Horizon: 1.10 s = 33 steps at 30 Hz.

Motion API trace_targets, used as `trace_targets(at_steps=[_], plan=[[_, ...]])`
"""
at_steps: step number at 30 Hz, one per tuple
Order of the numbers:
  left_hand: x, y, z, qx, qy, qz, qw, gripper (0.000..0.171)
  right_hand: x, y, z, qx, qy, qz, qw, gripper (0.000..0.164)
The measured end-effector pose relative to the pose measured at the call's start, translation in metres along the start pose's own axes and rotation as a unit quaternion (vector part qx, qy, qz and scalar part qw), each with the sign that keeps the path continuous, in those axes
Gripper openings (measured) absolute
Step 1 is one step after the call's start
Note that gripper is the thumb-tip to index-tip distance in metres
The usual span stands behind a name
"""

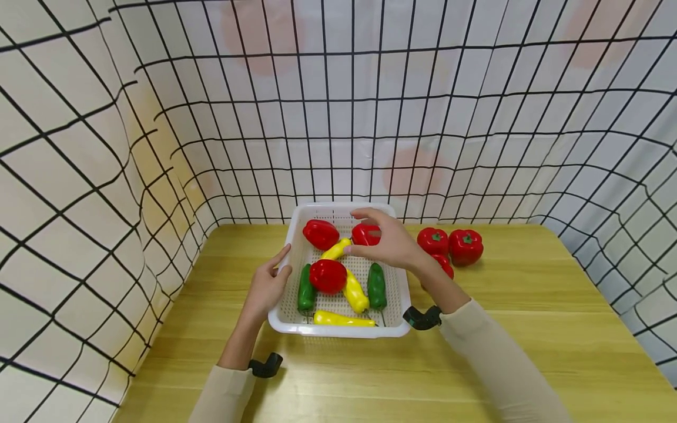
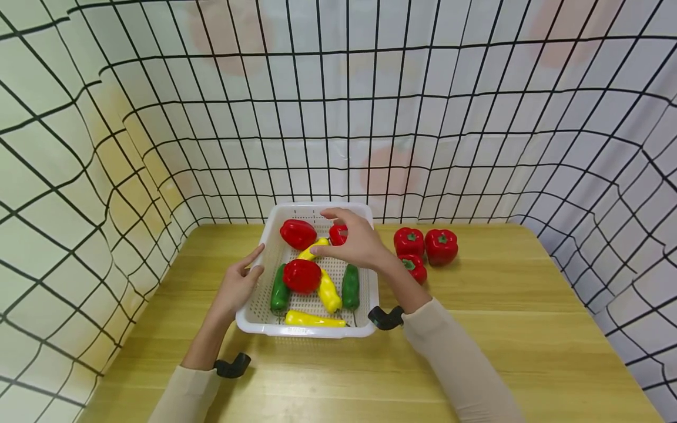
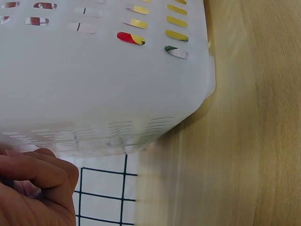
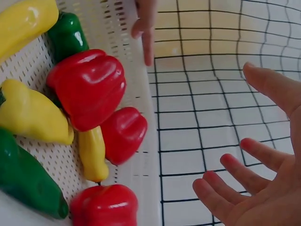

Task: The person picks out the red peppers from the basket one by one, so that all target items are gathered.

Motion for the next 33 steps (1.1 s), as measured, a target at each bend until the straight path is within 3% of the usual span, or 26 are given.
trace_targets(at_steps=[4,13,23,33], plan=[[0.000,0.000,0.000,-0.001,-0.001,-0.001,1.0000,0.053,0.002,-0.009,-0.013,-0.024,-0.011,0.018,0.999,0.081],[0.000,-0.001,0.000,0.002,0.002,-0.004,1.0000,0.053,0.011,-0.028,-0.032,-0.072,-0.007,0.003,0.997,0.079],[0.000,0.001,0.000,0.004,0.003,-0.003,1.0000,0.053,0.017,-0.050,-0.039,-0.111,-0.009,-0.020,0.994,0.084],[0.001,0.000,0.000,0.006,-0.001,0.003,1.0000,0.053,0.026,-0.068,-0.048,-0.153,-0.011,0.017,0.988,0.085]])
Point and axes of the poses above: each hand's wrist, its own z-axis away from the middle knuckle, its own y-axis out of the back of the hand, x = y × z, the point moved 2 cm from there along -z, towards the middle knuckle, and after that the axes turned 8 degrees about -y, right-handed, at the moved point
